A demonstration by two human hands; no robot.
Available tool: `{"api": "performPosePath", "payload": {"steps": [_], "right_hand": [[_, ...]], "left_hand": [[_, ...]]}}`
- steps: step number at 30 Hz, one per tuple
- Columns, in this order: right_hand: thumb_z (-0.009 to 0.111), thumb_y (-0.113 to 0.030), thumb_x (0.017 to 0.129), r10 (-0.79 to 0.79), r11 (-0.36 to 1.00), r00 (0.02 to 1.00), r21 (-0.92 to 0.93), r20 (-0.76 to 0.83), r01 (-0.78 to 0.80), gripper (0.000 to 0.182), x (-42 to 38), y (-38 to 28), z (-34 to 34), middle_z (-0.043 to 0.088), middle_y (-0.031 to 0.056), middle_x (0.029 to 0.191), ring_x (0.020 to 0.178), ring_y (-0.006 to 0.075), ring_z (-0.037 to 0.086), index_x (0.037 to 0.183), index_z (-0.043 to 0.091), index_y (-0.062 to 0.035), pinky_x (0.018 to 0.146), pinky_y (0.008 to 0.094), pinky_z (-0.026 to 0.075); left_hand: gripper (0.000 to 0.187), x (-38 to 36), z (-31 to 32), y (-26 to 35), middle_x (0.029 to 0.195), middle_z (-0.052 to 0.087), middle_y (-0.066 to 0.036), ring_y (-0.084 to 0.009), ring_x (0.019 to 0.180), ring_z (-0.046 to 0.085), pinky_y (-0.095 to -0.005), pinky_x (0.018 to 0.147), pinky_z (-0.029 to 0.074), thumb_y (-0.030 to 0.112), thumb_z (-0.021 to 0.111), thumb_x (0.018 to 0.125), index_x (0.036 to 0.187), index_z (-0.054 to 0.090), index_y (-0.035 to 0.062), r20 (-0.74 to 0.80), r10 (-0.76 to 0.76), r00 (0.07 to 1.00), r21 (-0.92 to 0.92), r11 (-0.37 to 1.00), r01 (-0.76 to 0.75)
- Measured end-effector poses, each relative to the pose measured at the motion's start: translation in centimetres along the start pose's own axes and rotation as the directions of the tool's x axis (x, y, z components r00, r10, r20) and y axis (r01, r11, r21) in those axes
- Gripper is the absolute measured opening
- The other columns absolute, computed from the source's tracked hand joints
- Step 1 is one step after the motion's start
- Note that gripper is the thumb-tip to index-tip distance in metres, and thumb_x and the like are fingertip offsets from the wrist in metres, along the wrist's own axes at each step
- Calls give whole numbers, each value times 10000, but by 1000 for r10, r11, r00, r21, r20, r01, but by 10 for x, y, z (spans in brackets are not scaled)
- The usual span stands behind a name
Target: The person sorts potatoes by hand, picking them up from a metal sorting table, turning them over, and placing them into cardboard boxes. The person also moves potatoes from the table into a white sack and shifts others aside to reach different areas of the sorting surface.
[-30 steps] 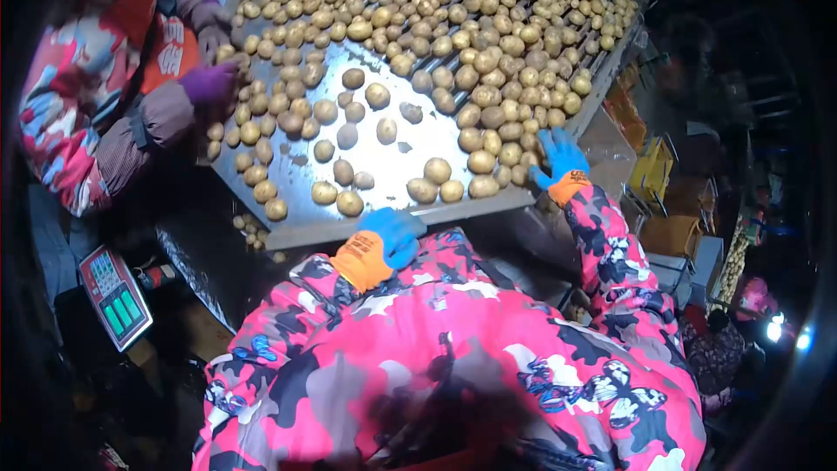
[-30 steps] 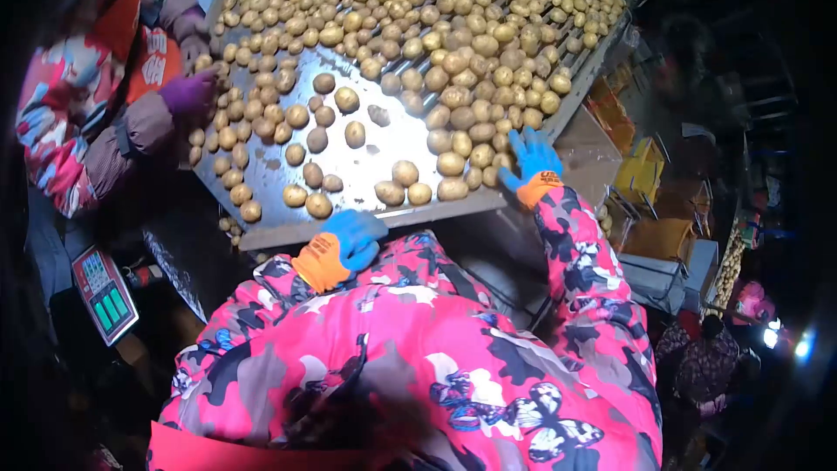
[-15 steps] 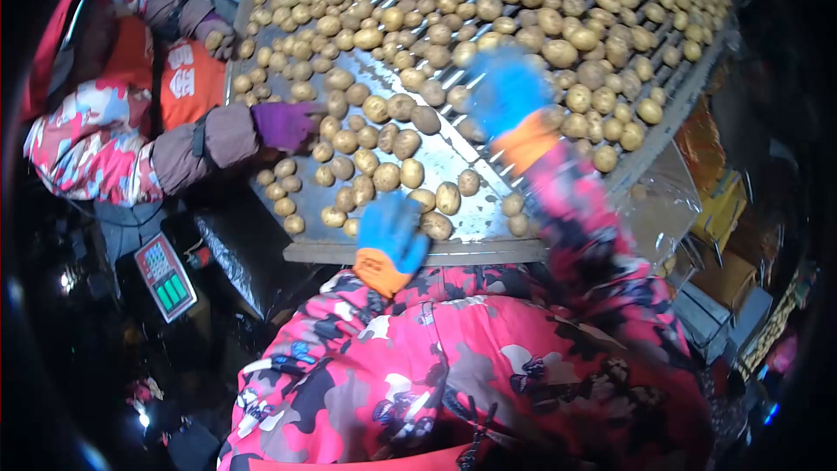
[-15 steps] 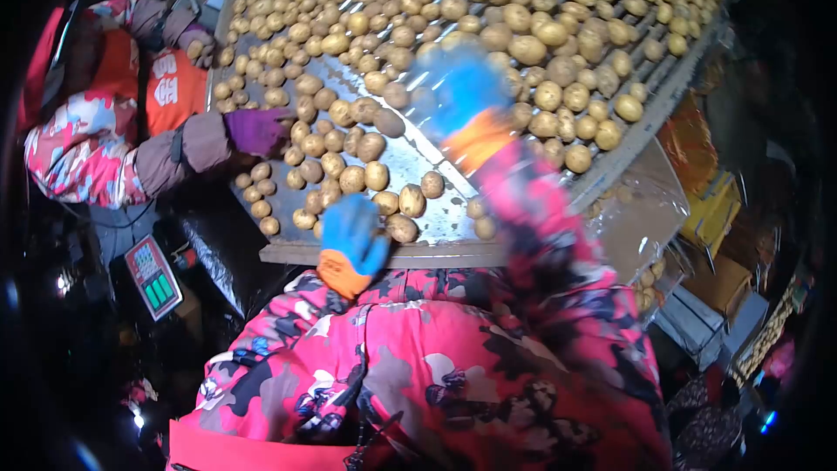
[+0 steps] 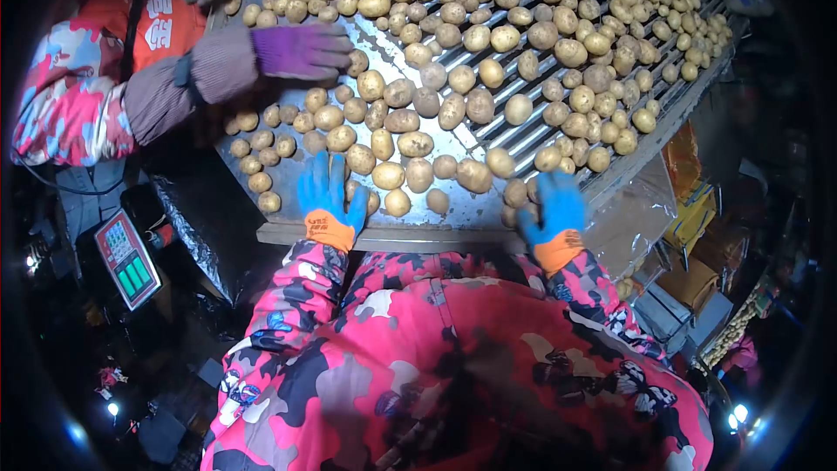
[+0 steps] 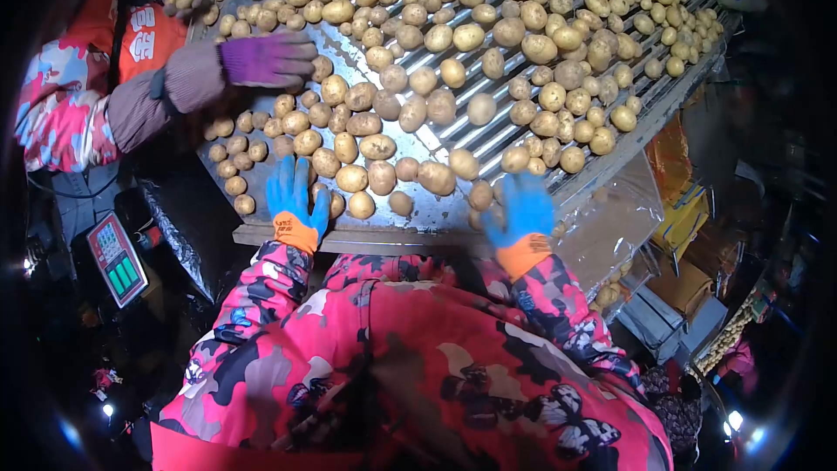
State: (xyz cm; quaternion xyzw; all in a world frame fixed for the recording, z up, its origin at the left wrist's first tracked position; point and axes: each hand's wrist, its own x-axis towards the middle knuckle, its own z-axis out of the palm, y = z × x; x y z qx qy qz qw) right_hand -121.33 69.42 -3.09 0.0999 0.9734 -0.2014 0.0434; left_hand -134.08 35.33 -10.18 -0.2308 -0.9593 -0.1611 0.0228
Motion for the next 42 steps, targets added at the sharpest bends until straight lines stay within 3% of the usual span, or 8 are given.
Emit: {"api": "performPosePath", "payload": {"steps": [4, 5, 10, 28, 30, 33, 36, 42], "right_hand": [[656, -144, 713, -436, 893, 900, 118, -15, 435, 404, 8, -42, 26, 560, 220, 1083, 1005, 409, 546, 1092, 585, -25, 832, 471, 453], [648, -138, 765, -288, 953, 913, 184, 289, 243, 432, 17, -44, 18, 572, 236, 1151, 1071, 403, 558, 1169, 574, -4, 902, 438, 461], [575, -151, 930, 382, 732, 924, 613, -7, -297, 580, 34, 9, 15, 485, 202, 1375, 1237, 265, 502, 1430, 339, 26, 1032, 341, 395], [694, -287, 780, 17, 981, 970, -190, 243, 31, 719, 50, -112, 98, 486, 207, 1309, 1053, 403, 589, 1406, 383, -120, 860, 470, 495], [667, -239, 814, -137, 986, 976, 114, 170, 118, 605, 68, -106, 82, 590, 165, 1178, 957, 332, 630, 1362, 447, -109, 790, 403, 516], [689, -283, 862, 276, 97, 885, 905, 375, -414, 595, 46, -111, 64, 589, 78, 1133, 1045, 226, 603, 1355, 443, -60, 882, 370, 499], [503, -541, 921, 102, -570, 885, 756, 454, -322, 666, 23, -94, 50, 635, 149, 1115, 952, 264, 661, 1342, 445, -27, 736, 367, 593], [426, -683, 885, 141, -751, 931, 649, 338, -121, 855, -1, -100, 23, 526, 245, 1283, 1126, 400, 578, 1370, 384, 20, 827, 445, 591]], "left_hand": [[548, -5, 6, -8, 1380, 434, -237, -426, 1231, 430, -529, 1020, 325, 228, 629, 824, 1313, 478, 31, -18, -36, 999, -74, 997, 34], [528, -5, 5, -9, 1372, 443, -237, -434, 1220, 439, -520, 1021, 332, 195, 628, 826, 1306, 481, 31, -22, -40, 999, -98, 995, 38], [508, -5, 7, -12, 1351, 458, -240, -444, 1220, 437, -523, 1016, 346, 182, 632, 816, 1284, 504, 33, -72, -72, 995, -195, 979, 57], [508, -12, 4, -13, 1358, 448, -215, -411, 1263, 394, -511, 1049, 303, 236, 588, 853, 1313, 500, 40, -25, -66, 997, -114, 992, 63], [507, -9, 6, -14, 1358, 448, -214, -412, 1265, 392, -514, 1054, 295, 241, 588, 856, 1316, 499, 44, -46, -47, 998, -106, 993, 42], [491, -9, 4, -15, 1349, 454, -231, -426, 1250, 404, -526, 1047, 296, 232, 593, 862, 1302, 504, 34, -40, -37, 998, -151, 988, 31], [477, -10, 8, -16, 1331, 460, -252, -436, 1229, 422, -531, 1032, 314, 207, 607, 853, 1280, 508, 19, -61, -25, 998, -210, 978, 12], [498, 0, -8, -1, 1302, 478, -255, -435, 1211, 441, -537, 1033, 326, 126, 611, 818, 1285, 493, 0, -135, 231, 964, -236, 937, -258]]}}
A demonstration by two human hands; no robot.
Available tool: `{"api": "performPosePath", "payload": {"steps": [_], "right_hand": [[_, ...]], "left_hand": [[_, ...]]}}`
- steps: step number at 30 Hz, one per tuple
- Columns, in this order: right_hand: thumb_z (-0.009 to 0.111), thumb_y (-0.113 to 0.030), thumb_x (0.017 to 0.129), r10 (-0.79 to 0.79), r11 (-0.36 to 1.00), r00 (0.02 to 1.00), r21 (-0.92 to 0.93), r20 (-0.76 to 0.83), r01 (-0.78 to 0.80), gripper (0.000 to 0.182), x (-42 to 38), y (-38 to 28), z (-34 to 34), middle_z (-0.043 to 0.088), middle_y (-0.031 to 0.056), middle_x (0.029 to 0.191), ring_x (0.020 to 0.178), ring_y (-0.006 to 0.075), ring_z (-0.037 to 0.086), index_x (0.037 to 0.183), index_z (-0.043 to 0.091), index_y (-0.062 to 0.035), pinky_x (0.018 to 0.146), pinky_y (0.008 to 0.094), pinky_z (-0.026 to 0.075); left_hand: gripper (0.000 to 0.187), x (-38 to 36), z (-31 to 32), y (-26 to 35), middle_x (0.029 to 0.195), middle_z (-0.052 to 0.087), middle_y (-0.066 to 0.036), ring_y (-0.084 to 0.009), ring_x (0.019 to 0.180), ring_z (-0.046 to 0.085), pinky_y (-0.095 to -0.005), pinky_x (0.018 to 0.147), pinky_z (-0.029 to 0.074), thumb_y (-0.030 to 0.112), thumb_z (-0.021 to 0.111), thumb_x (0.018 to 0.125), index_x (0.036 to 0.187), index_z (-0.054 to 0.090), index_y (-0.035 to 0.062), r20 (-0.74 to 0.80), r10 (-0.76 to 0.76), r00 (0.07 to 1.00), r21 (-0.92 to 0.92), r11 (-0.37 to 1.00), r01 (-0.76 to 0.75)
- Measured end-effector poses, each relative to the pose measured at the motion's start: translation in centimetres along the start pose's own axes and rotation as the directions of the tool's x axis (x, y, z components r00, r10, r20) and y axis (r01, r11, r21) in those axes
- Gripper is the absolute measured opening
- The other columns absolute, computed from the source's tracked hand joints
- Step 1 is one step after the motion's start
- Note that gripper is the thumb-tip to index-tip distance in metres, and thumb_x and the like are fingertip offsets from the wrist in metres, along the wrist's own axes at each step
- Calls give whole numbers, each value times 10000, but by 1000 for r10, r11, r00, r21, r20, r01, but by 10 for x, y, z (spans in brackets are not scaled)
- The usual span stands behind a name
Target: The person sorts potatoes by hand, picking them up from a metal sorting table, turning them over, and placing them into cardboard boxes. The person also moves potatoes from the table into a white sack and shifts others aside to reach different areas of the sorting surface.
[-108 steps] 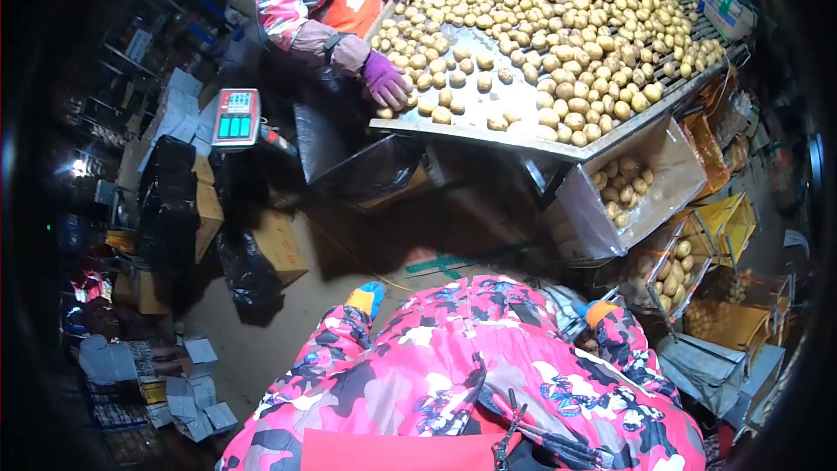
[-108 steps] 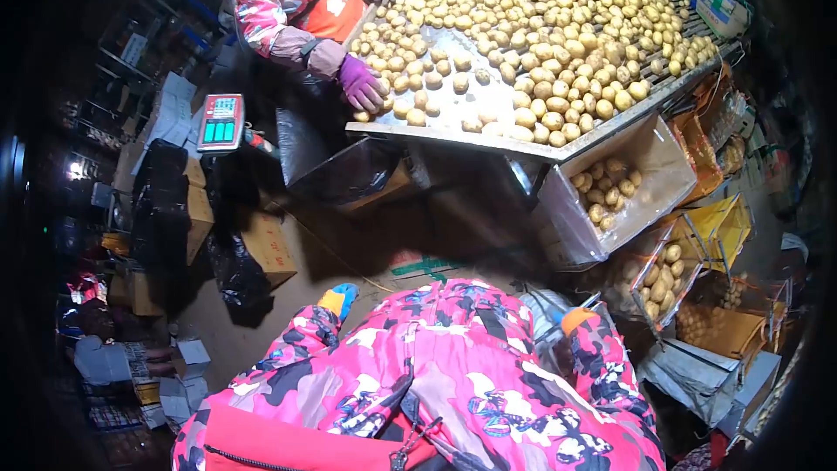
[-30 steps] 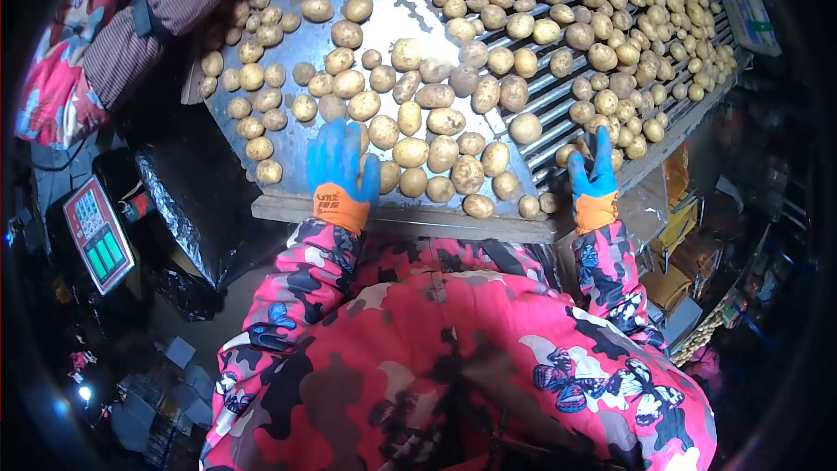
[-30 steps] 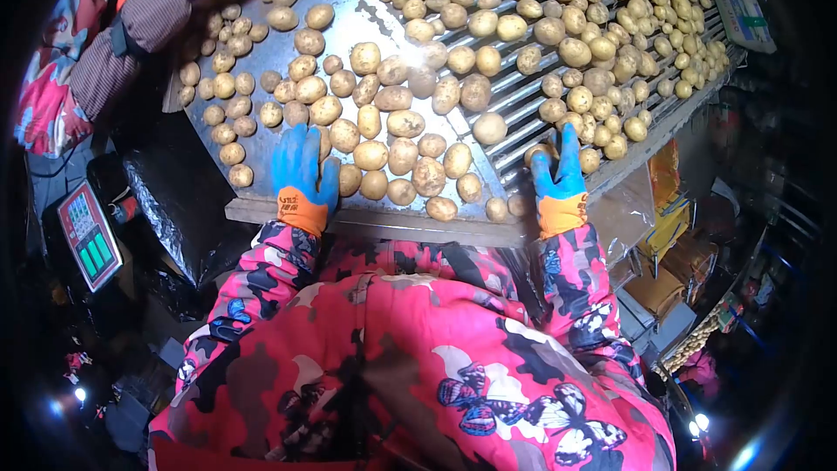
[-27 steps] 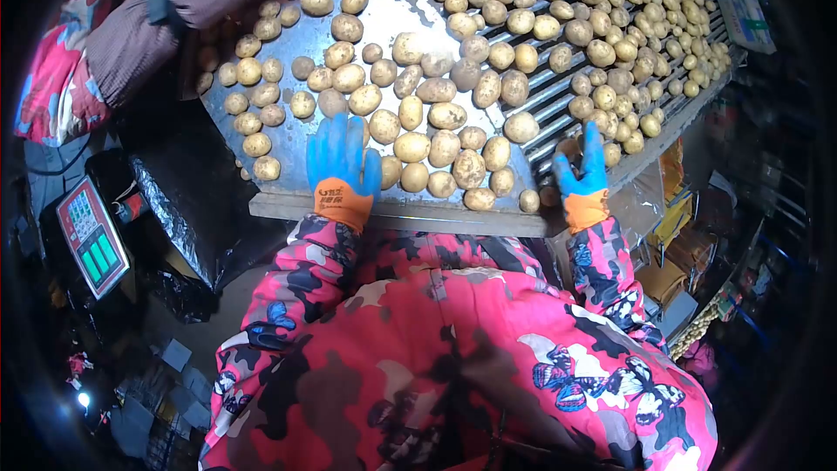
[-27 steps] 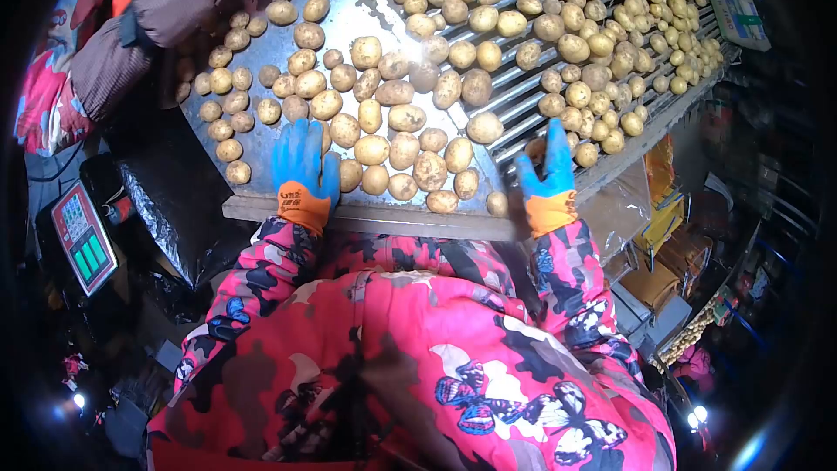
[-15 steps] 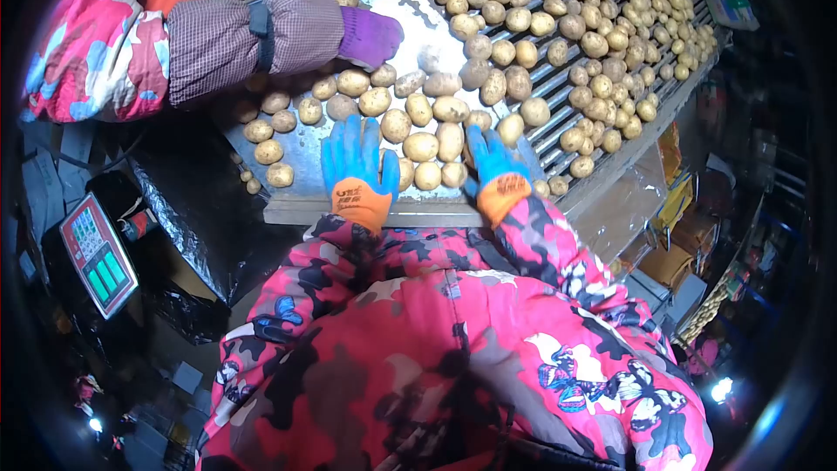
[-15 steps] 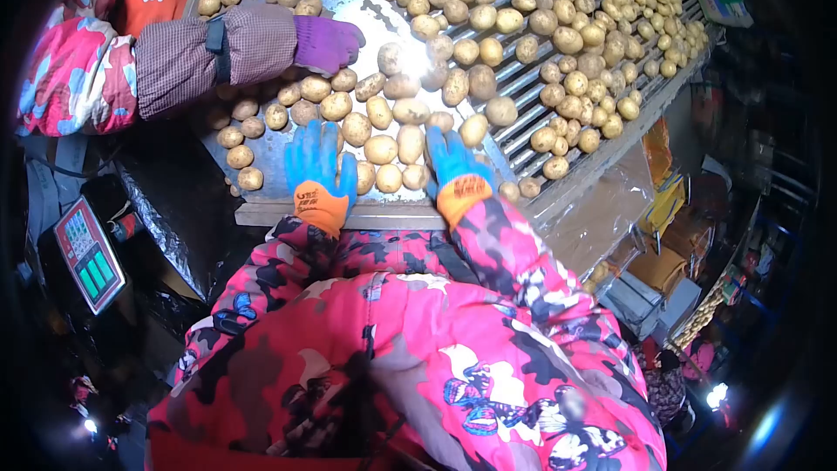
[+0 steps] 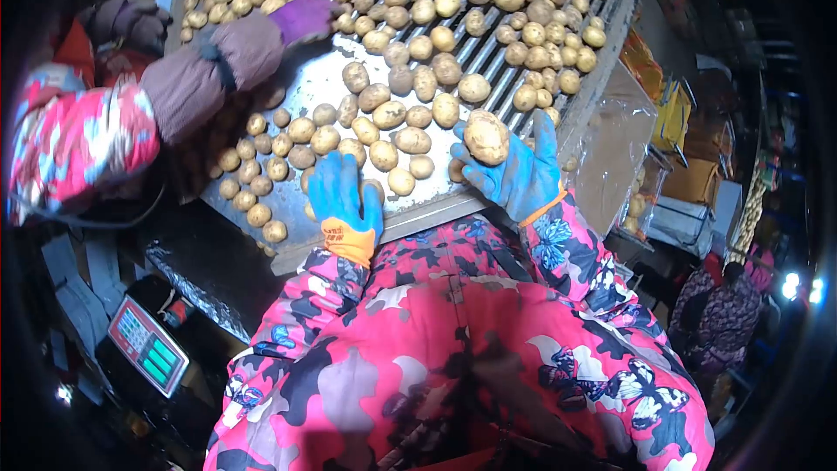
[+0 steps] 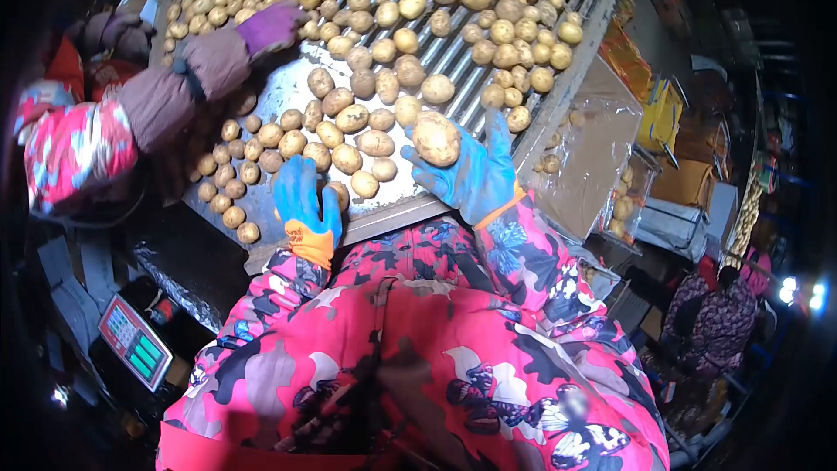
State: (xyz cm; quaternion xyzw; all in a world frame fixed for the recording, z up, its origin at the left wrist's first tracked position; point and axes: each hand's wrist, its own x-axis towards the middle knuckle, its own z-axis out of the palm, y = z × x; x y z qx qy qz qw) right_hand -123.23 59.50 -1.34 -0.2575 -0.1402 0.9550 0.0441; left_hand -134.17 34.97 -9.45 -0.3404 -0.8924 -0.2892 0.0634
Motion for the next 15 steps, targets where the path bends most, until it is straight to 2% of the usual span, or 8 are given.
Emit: {"api": "performPosePath", "payload": {"steps": [2, 3, 6, 8, 12, 14, 15], "right_hand": [[421, -685, 885, 7, 1000, 1000, 15, 12, -7, 851, -9, -2, -1, 486, 252, 1330, 1144, 411, 565, 1380, 378, 6, 847, 459, 580], [404, -699, 882, 1, 1000, 999, -2, 37, -1, 862, -8, -3, -9, 463, 254, 1356, 1154, 408, 560, 1393, 368, -5, 874, 462, 566], [367, -737, 868, 19, 1000, 999, -7, 45, -19, 882, -11, -7, -16, 481, 211, 1361, 1205, 400, 521, 1396, 385, -30, 915, 486, 530], [358, -741, 868, 15, 1000, 1000, -6, 13, -15, 881, -18, -9, -6, 487, 191, 1364, 1205, 388, 525, 1391, 393, -33, 923, 484, 520], [339, -749, 867, -9, 1000, 1000, -17, 17, 9, 880, -28, -18, -8, 528, 175, 1327, 1177, 357, 556, 1374, 422, -35, 913, 466, 526], [348, -685, 911, 10, 1000, 993, 1, 120, -10, 835, -32, -25, -24, 484, 205, 1365, 1193, 368, 541, 1440, 323, -40, 949, 484, 506], [353, -640, 937, 9, 1000, 997, -29, 79, -6, 766, -34, -24, -35, 545, 203, 1297, 1092, 343, 602, 1417, 370, -44, 864, 437, 552]], "left_hand": [[501, 10, -3, 22, 1260, 496, -250, -441, 1153, 468, -543, 983, 359, 85, 642, 777, 1253, 513, -4, -36, 90, 995, -205, 974, -96], [564, 14, 0, 34, 1301, 493, -246, -419, 1208, 466, -509, 1033, 353, 57, 609, 763, 1309, 485, -10, -43, 97, 994, -277, 955, -105], [620, 39, 1, 76, 1304, 496, -248, -430, 1205, 474, -502, 1025, 370, 75, 649, 731, 1319, 476, -20, -34, 200, 979, -490, 850, -190], [675, 46, 3, 95, 1313, 492, -250, -433, 1205, 476, -501, 1022, 376, 114, 683, 705, 1331, 469, -21, -5, 257, 966, -517, 826, -223], [756, 56, 3, 122, 1316, 496, -250, -439, 1208, 474, -501, 1025, 373, 164, 717, 674, 1355, 447, -20, 34, 263, 964, -555, 807, -201], [712, 60, 7, 125, 1309, 503, -249, -433, 1197, 486, -502, 1019, 377, 148, 707, 693, 1339, 459, -20, 28, 292, 956, -547, 805, -230], [675, 60, 9, 124, 1301, 510, -249, -431, 1187, 493, -501, 1012, 383, 137, 700, 707, 1322, 471, -21, 38, 310, 950, -530, 813, -243]]}}
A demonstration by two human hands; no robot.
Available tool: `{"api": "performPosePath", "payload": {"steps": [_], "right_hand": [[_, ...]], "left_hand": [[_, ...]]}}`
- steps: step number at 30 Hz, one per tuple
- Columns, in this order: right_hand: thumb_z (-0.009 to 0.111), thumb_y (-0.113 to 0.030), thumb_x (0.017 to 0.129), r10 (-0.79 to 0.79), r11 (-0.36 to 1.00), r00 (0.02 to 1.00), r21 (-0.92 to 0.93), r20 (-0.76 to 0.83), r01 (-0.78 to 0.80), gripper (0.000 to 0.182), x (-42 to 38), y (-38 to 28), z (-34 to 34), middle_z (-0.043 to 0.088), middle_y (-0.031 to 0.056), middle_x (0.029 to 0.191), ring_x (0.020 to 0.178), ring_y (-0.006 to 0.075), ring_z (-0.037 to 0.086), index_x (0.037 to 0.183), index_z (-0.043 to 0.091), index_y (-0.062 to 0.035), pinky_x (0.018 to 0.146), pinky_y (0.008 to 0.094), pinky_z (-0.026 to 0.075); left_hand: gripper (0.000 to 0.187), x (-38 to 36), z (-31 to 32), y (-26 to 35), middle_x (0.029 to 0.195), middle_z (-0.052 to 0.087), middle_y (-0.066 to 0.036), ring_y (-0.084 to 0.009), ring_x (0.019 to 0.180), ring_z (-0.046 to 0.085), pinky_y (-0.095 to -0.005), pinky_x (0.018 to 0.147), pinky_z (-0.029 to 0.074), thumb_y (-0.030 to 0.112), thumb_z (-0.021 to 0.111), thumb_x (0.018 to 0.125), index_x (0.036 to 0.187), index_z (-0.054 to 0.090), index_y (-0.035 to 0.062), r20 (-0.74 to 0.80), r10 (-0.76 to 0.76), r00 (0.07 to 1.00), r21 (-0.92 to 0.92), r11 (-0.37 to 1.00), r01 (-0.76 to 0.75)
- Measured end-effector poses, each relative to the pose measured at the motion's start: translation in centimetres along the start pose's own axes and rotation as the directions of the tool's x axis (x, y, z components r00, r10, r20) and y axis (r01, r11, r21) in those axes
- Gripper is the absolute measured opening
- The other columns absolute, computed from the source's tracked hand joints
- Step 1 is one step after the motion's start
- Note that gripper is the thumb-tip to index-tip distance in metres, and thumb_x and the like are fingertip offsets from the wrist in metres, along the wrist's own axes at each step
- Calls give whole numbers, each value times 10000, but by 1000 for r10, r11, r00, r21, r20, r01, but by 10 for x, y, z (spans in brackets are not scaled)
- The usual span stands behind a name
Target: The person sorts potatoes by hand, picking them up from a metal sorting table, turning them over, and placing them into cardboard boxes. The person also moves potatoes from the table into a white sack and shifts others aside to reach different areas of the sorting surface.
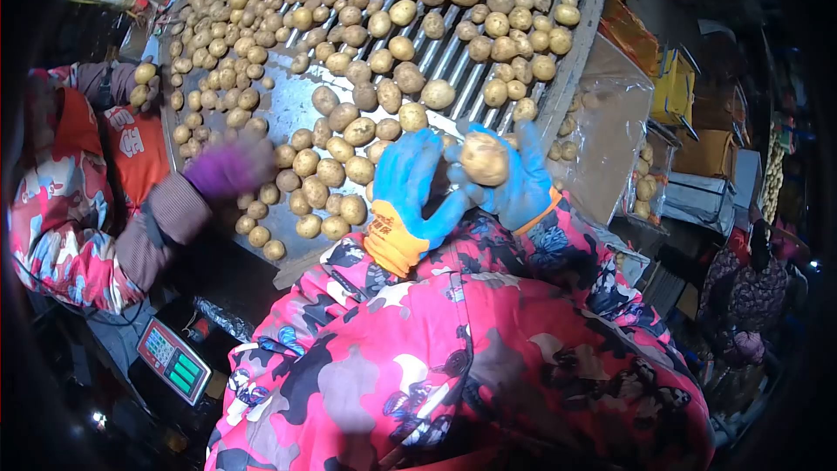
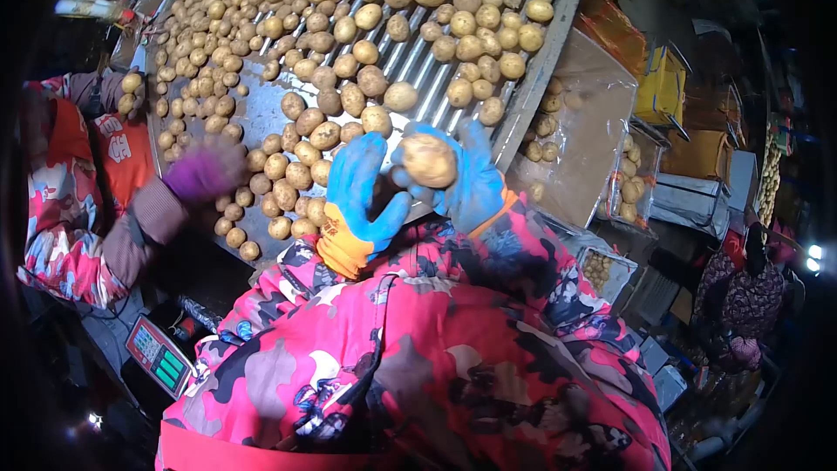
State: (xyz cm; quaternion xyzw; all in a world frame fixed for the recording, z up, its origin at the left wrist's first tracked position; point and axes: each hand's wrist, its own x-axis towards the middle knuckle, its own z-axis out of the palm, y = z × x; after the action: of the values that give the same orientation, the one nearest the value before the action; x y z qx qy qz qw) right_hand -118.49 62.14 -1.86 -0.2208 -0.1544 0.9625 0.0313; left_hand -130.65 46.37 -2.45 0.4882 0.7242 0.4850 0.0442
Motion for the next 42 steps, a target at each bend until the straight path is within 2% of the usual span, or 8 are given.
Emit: {"api": "performPosePath", "payload": {"steps": [6, 15, 19, 25, 29, 31, 33, 42], "right_hand": [[491, -481, 944, -390, 914, 676, -174, -626, 366, 439, -98, -61, -116, 640, 113, 962, 743, 205, 626, 1128, 578, -92, 541, 319, 526], [619, -440, 875, -688, 668, 192, -508, -700, 544, 564, -187, -118, -230, 543, 129, 1259, 1090, 273, 565, 1280, 496, -66, 961, 425, 460], [612, -305, 893, -674, 720, 343, -686, -655, 105, 506, -87, -90, -128, 523, 126, 1323, 1148, 245, 538, 1317, 478, -64, 1009, 389, 412], [607, -119, 812, -41, -719, 948, -668, 315, 191, 543, 42, -18, -38, 534, 197, 1295, 1156, 362, 548, 1344, 508, -167, 983, 416, 446], [622, -83, 805, 79, -687, 997, -725, -11, 47, 581, 93, 4, -40, 570, 152, 1259, 1092, 302, 598, 1361, 480, -175, 935, 363, 482], [664, -29, 795, -96, 369, 992, -929, -81, -40, 615, 82, 12, -30, 578, 82, 1247, 1100, 187, 581, 1369, 469, -130, 933, 298, 480], [693, 9, 773, -41, 574, 997, -819, -67, -31, 653, 65, 4, -19, 548, 44, 1273, 1131, 145, 540, 1374, 455, -80, 961, 289, 462], [718, -389, 832, -126, 715, 992, -691, 18, 103, 660, 22, -31, 4, 629, 113, 1114, 857, 172, 636, 1314, 463, -17, 719, 254, 507]], "left_hand": [[308, -34, -28, -29, 1112, 621, -223, -396, 1022, 589, -435, 899, 470, 109, 547, 893, 1168, 585, -23, 212, -312, 926, -71, 940, 333], [267, -78, -13, -25, 1041, 639, -190, -386, 978, 592, -447, 863, 465, 222, 522, 907, 1074, 636, 49, 330, -430, 841, 101, 901, 421], [297, -92, -38, -47, 1079, 629, -212, -386, 1029, 587, -423, 899, 456, 231, 516, 924, 1110, 615, 21, 203, -553, 808, 223, 830, 512], [296, -90, -51, -24, 1103, 647, -184, -360, 1051, 603, -392, 903, 471, 220, 485, 941, 1117, 629, 31, 215, -698, 683, 99, 711, 696], [279, -119, -45, -34, 1133, 636, -190, -359, 1030, 614, -386, 880, 493, 182, 482, 945, 1149, 600, 33, 266, -437, 859, 91, 899, 429], [279, -124, -52, -34, 1116, 642, -170, -317, 993, 643, -374, 870, 507, 140, 456, 959, 1187, 576, 32, 260, -432, 864, 71, 901, 429], [283, -117, -63, -24, 1106, 643, -155, -276, 980, 648, -359, 866, 513, 139, 439, 974, 1197, 567, 20, 267, -582, 768, -28, 792, 610], [380, -111, -64, -45, 1023, 660, -109, -160, 817, 615, -291, 754, 506, 286, 413, 1016, 1203, 556, -13, 345, -855, 388, -433, 221, 874]]}}
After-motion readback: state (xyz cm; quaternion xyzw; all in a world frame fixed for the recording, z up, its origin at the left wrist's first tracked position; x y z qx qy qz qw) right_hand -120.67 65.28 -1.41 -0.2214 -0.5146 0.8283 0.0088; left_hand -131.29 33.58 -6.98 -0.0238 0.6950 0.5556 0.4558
